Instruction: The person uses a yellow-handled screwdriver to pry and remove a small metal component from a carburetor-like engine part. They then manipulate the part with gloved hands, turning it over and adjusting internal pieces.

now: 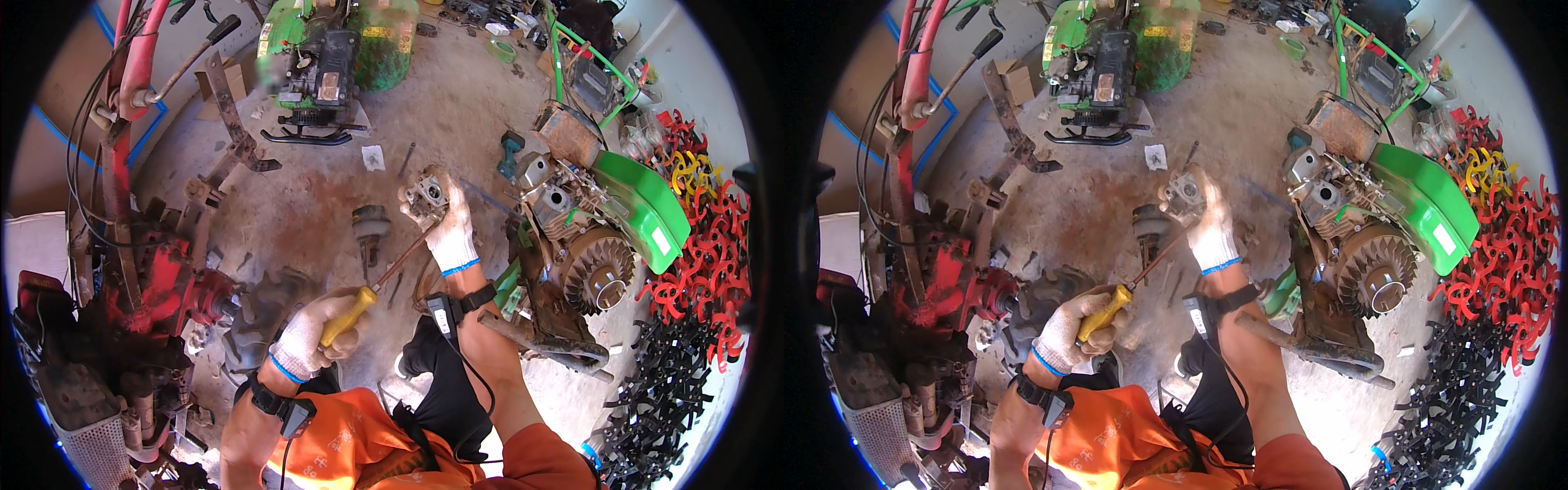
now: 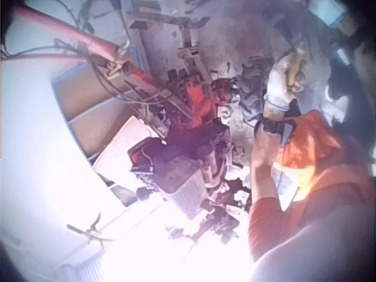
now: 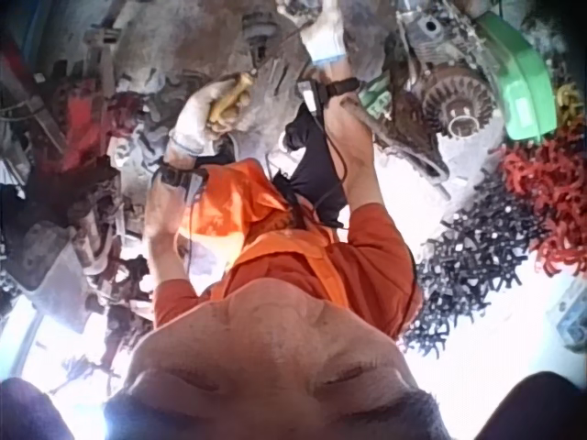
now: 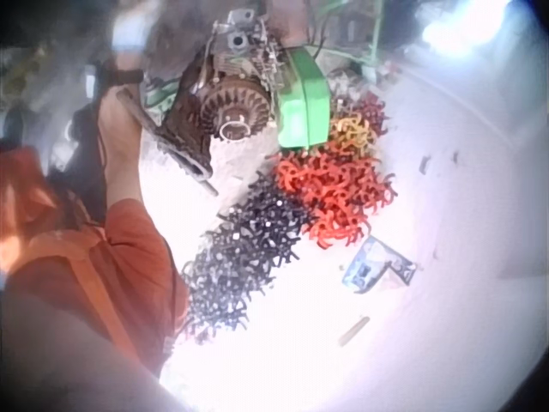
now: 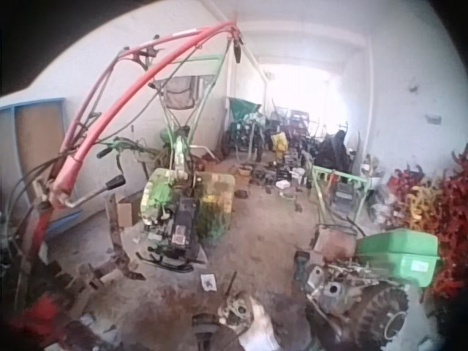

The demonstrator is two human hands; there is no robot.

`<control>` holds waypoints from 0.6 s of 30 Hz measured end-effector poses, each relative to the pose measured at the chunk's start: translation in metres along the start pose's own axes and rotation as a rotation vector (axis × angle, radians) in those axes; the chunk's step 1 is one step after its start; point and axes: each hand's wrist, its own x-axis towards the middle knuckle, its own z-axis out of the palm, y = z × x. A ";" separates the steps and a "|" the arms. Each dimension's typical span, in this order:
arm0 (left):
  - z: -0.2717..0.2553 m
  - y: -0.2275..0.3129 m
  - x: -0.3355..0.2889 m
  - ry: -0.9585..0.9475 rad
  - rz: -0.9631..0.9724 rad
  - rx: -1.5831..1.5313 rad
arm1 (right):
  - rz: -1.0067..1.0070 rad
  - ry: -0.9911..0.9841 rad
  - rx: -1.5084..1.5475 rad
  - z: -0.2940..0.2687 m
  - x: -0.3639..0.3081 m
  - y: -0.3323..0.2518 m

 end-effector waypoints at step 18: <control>0.018 -0.004 -0.021 0.425 0.623 1.171 | 0.162 0.155 0.351 0.001 0.013 -0.009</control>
